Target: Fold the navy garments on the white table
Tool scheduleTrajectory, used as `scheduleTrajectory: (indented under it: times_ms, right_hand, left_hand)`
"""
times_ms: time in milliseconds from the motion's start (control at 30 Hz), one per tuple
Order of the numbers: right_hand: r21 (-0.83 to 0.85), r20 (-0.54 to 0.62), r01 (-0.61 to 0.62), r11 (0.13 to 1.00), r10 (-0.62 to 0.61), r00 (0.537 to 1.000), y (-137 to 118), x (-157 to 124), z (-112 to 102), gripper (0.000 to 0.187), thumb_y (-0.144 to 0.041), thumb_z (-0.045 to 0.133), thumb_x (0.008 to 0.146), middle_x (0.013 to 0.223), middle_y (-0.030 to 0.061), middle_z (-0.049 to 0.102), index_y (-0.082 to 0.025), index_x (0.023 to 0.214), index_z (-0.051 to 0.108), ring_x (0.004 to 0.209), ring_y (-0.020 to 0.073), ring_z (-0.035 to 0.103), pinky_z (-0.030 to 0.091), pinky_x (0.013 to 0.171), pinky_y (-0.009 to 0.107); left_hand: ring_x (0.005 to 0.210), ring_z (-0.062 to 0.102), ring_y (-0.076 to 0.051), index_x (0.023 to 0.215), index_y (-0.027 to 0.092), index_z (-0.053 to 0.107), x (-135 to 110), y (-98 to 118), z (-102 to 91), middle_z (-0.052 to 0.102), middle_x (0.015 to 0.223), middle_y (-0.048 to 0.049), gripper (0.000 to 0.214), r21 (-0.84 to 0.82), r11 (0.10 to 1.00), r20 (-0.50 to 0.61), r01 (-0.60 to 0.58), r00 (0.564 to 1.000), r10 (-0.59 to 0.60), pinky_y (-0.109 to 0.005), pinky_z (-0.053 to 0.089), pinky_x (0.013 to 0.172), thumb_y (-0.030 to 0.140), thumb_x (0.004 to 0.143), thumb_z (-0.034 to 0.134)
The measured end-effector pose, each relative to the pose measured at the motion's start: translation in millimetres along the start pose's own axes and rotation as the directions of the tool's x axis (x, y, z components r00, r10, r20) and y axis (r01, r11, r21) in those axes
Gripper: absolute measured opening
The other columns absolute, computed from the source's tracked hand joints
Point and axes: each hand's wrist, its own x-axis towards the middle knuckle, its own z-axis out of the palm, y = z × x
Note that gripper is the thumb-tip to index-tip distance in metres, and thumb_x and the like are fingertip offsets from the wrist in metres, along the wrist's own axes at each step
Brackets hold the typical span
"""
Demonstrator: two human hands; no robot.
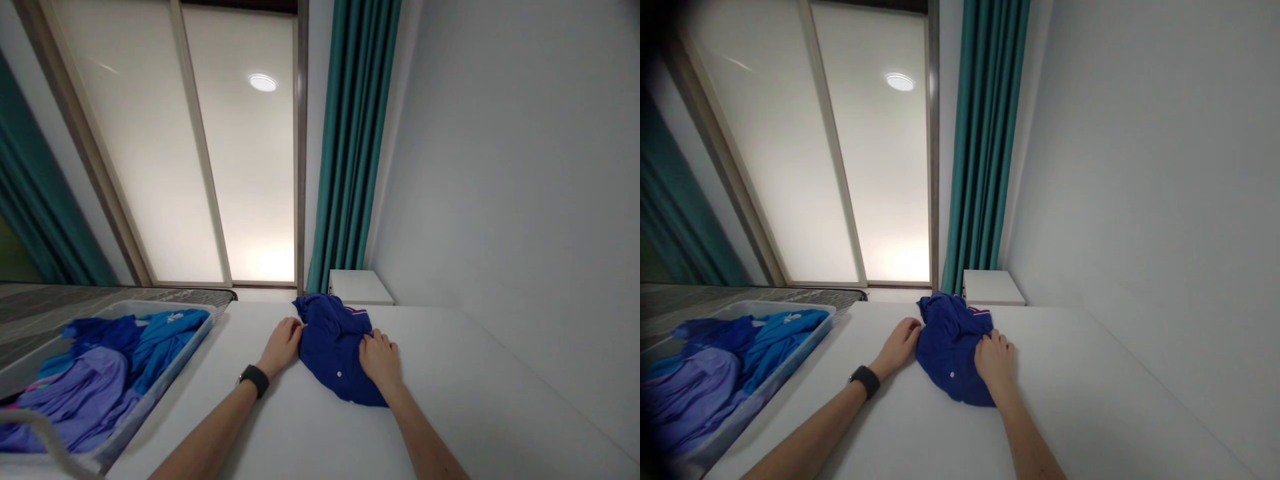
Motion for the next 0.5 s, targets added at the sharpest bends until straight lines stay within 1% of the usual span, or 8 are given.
scheduleTrajectory:
  times_ms: [67, 100, 167, 233, 300, 400, 467, 500]
  right_hand:
    - [0.033, -0.003, 0.008, 0.999, -0.008, 1.000, 2, 0, 3, 0.032, -0.024, 0.040, 0.094, 0.108, 0.0153, 0.063, -0.016, 0.102, 0.070, 0.099, 0.0264, 0.059, 0.041, 0.082, 0.039]
    - [0.065, -0.011, 0.014, 0.998, -0.013, 1.000, 1, -1, 4, 0.031, -0.025, 0.041, 0.093, 0.112, 0.0152, 0.062, -0.017, 0.104, 0.069, 0.100, 0.0267, 0.059, 0.042, 0.083, 0.039]
    - [0.163, -0.037, 0.027, 0.986, -0.021, 0.999, -4, -3, 6, 0.032, -0.026, 0.042, 0.092, 0.123, 0.0155, 0.058, -0.018, 0.111, 0.067, 0.105, 0.0274, 0.058, 0.044, 0.087, 0.040]
    - [0.294, -0.069, 0.056, 0.954, -0.037, 0.997, -12, -6, 7, 0.035, -0.025, 0.041, 0.092, 0.130, 0.0158, 0.054, -0.017, 0.116, 0.065, 0.111, 0.0273, 0.056, 0.044, 0.092, 0.040]
    - [0.428, -0.092, 0.111, 0.897, -0.080, 0.993, -21, -9, 7, 0.037, -0.025, 0.041, 0.092, 0.130, 0.0151, 0.052, -0.016, 0.121, 0.060, 0.117, 0.0253, 0.055, 0.043, 0.098, 0.038]
    - [0.553, -0.112, 0.194, 0.810, -0.159, 0.981, -32, -14, 2, 0.040, -0.026, 0.040, 0.092, 0.132, 0.0125, 0.050, -0.018, 0.128, 0.053, 0.122, 0.0219, 0.051, 0.041, 0.103, 0.035]
    - [0.555, -0.139, 0.236, 0.798, -0.191, 0.972, -36, -17, -5, 0.040, -0.026, 0.041, 0.092, 0.136, 0.0122, 0.046, -0.019, 0.131, 0.051, 0.126, 0.0230, 0.046, 0.038, 0.106, 0.039]
    - [0.539, -0.163, 0.259, 0.801, -0.203, 0.966, -38, -19, -8, 0.040, -0.026, 0.042, 0.092, 0.137, 0.0122, 0.044, -0.021, 0.130, 0.051, 0.127, 0.0244, 0.044, 0.037, 0.106, 0.041]
  left_hand:
    - [0.094, 0.057, -0.024, 0.087, 0.018, 0.059, -19, 11, -5.9, 0.061, 0.092, -0.0089, 0.021, 0.089, 0.995, 0.061, -0.052, 0.997, 0.047, -0.040, 0.044, 0.087, 0.023, 0.088, 0.039]
    - [0.094, 0.055, -0.024, 0.084, 0.019, 0.058, -29, 16, -8.3, 0.060, 0.092, -0.0081, 0.017, 0.126, 0.988, 0.095, -0.088, 0.993, 0.077, -0.040, 0.044, 0.087, 0.020, 0.085, 0.042]
    - [0.098, 0.054, -0.024, 0.092, 0.020, 0.058, -44, 26, -11.5, 0.059, 0.099, -0.0071, 0.014, 0.122, 0.979, 0.147, -0.162, 0.979, 0.144, -0.040, 0.042, 0.090, 0.021, 0.081, 0.048]
    - [0.105, 0.052, -0.025, 0.104, 0.021, 0.056, -53, 33, -12.0, 0.058, 0.108, -0.0071, 0.026, 0.056, 0.975, 0.165, -0.214, 0.965, 0.202, -0.041, 0.040, 0.096, 0.026, 0.078, 0.057]
    - [0.108, 0.051, -0.026, 0.109, 0.021, 0.055, -55, 36, -10.5, 0.057, 0.112, -0.0079, 0.033, -0.033, 0.976, 0.150, -0.214, 0.965, 0.217, -0.043, 0.039, 0.099, 0.030, 0.077, 0.060]
    - [0.101, 0.055, -0.023, 0.100, 0.020, 0.059, -49, 35, -9.4, 0.059, 0.106, -0.0083, 0.019, -0.272, 0.955, 0.084, -0.118, 0.986, 0.146, -0.039, 0.043, 0.094, 0.029, 0.087, 0.049]
    - [0.095, 0.056, -0.021, 0.096, 0.018, 0.060, -43, 33, -12.0, 0.061, 0.099, -0.0072, 0.022, -0.479, 0.877, 0.026, -0.034, 0.998, 0.053, -0.036, 0.046, 0.089, 0.030, 0.091, 0.042]
    - [0.093, 0.057, -0.020, 0.094, 0.018, 0.060, -41, 32, -14.4, 0.062, 0.096, -0.0062, 0.023, -0.565, 0.825, -0.005, 0.004, 1.000, -0.009, -0.035, 0.047, 0.087, 0.033, 0.092, 0.042]
